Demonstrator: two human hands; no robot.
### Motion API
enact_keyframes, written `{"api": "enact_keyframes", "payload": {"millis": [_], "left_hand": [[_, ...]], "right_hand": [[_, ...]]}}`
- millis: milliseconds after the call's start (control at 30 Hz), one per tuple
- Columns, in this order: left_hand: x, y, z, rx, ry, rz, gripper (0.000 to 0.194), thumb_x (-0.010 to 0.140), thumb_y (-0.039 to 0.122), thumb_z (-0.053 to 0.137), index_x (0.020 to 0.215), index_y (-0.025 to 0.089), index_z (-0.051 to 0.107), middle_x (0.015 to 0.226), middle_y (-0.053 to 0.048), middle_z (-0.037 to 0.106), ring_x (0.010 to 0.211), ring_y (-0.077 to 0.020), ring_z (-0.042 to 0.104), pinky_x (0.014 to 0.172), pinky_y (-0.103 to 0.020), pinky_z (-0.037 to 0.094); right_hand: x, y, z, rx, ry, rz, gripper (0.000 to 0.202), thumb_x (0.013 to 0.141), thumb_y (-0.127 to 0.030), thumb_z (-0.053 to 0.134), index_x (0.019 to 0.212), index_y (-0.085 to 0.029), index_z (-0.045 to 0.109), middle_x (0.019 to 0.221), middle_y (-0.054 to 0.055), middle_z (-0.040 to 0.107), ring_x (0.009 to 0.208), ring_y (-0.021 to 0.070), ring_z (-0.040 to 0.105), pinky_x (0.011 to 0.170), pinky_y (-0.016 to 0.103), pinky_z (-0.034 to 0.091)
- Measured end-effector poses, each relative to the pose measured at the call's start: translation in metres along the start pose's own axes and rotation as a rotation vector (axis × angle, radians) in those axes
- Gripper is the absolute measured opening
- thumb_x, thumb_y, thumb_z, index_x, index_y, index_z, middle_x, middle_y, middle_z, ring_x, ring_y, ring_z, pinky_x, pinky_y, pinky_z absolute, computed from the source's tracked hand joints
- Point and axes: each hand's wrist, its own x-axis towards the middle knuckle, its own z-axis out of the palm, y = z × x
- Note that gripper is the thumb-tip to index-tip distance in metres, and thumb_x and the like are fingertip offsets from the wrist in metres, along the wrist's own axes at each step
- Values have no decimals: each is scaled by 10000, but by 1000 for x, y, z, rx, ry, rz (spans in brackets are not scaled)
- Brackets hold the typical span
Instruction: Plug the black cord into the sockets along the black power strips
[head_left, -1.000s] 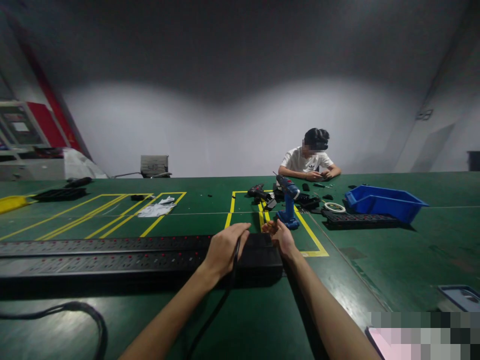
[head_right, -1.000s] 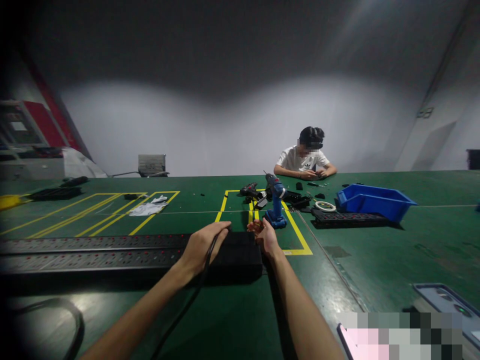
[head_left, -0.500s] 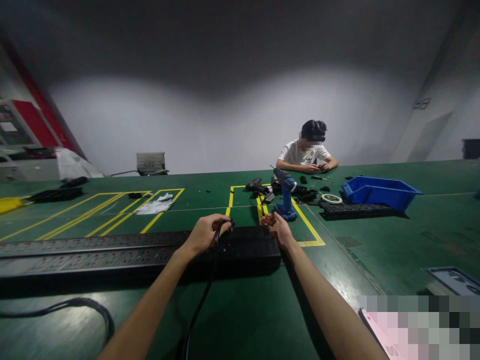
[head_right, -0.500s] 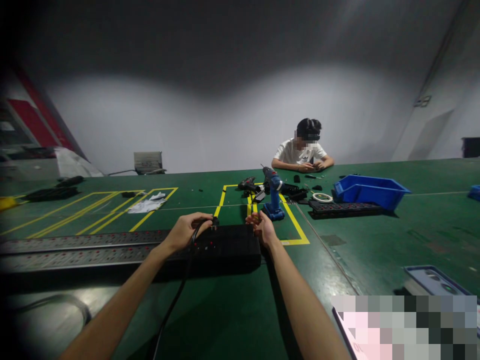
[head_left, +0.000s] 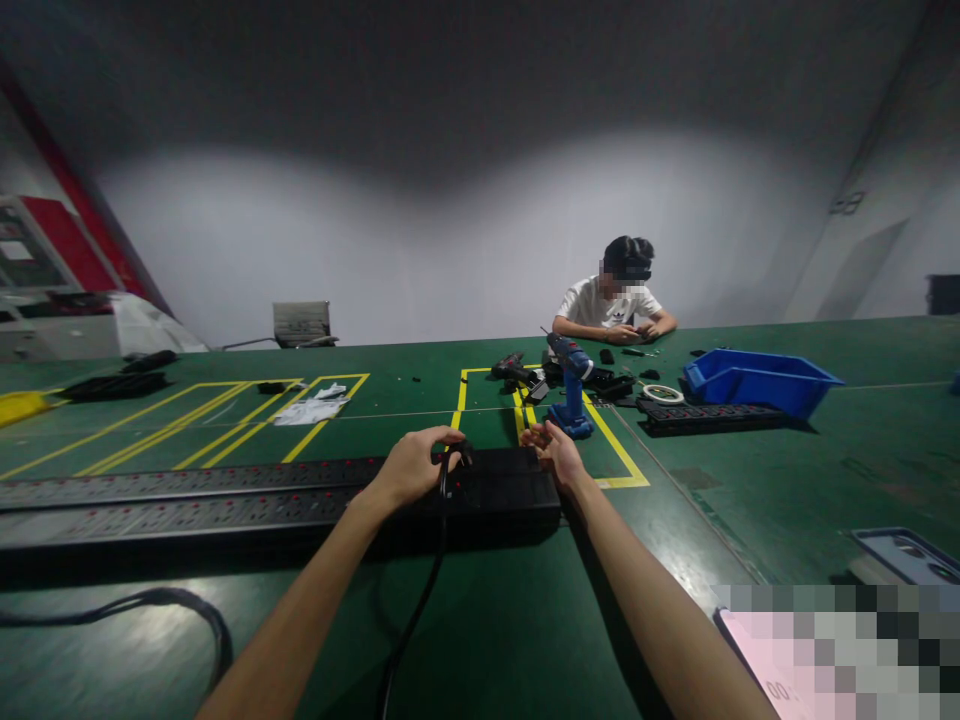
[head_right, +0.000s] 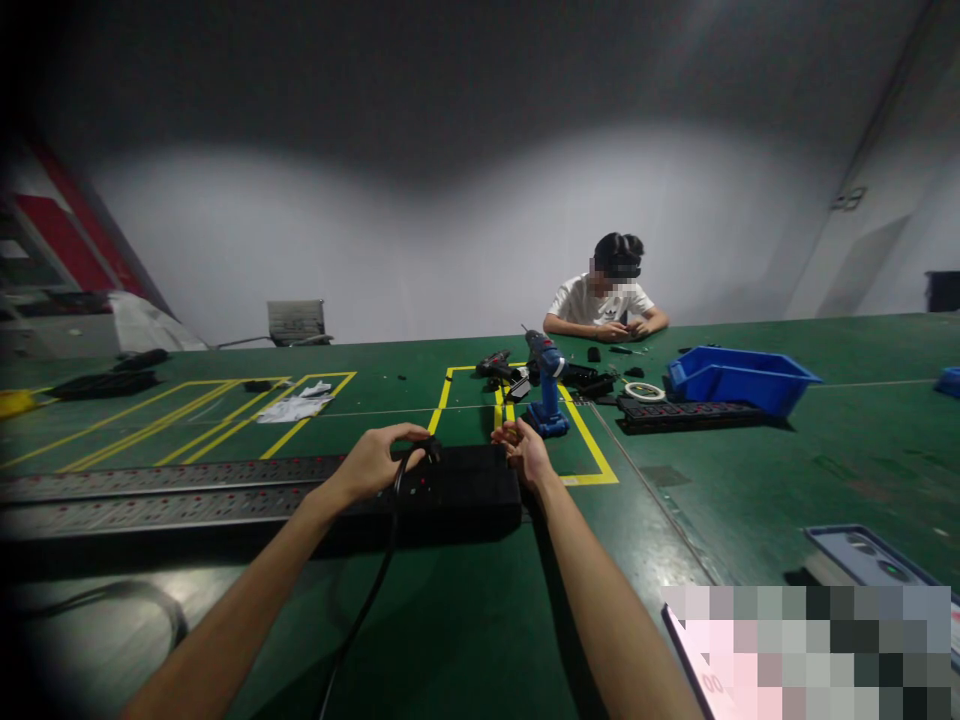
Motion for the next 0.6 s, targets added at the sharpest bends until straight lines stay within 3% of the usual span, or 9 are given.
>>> {"api": "enact_keyframes", "payload": {"millis": [300,600], "left_hand": [[-2,15,12,93,-19,142,207,783,170,584,956,227,681,977,-30,667,901,-168,623,855,-299,480],[-4,6,16,108,-1,164,169,762,152,607,907,227,650,933,-18,628,836,-159,607,806,-297,484]], "right_hand": [[-1,-1,1,7,27,15,159,858,-350,538,875,-199,583,845,62,687,840,195,672,710,312,531],[-6,-2,11,-144,69,-5,188,799,-363,564,836,-179,572,808,54,681,747,168,661,550,222,470]]}}
